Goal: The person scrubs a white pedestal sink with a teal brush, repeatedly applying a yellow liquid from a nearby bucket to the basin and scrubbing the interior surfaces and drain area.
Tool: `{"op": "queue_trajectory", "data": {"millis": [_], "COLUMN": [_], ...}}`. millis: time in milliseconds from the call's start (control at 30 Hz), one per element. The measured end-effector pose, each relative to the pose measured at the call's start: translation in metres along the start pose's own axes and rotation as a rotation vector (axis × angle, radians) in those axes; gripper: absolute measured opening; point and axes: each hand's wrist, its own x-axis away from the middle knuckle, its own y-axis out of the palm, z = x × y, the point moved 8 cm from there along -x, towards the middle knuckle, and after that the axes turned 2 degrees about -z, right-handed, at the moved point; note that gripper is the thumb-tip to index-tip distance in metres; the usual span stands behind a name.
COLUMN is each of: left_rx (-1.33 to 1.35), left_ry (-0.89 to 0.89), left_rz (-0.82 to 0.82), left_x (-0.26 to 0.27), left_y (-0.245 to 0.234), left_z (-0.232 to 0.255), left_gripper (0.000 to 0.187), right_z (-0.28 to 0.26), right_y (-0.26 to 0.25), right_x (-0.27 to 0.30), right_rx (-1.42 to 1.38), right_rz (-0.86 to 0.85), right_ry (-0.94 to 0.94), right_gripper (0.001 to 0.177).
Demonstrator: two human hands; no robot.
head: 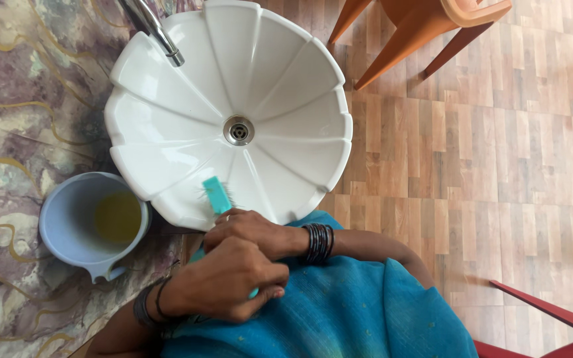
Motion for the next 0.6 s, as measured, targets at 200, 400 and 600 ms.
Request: {"op": "queue_trajectory", "data": {"millis": [200, 400, 600], "left_rx": [-0.106, -0.032, 0.166], "left_ry": [-0.037, -0.033, 0.194], "left_rz": [0.268, 0.340, -0.114], "left_x": [-0.024, -0.040, -0.022], "left_y": [-0.037, -0.052, 0.025], "left_z": [-0.107, -0.114, 0.008], "left_gripper": [0.002, 0.004, 0.004], "right_z": [0.056, 0.059, -0.051], "right_y": [-0.023, -0.048, -0.012], "right_x": [-0.046, -0.048, 0.047], "right_rx": [-0.071, -0.145, 0.220], "right_rz": [0.054, 0.102, -0.079], "right_ry": [0.018, 0.085, 0.031], "right_gripper": [0.022, 0.020, 0.021]}}
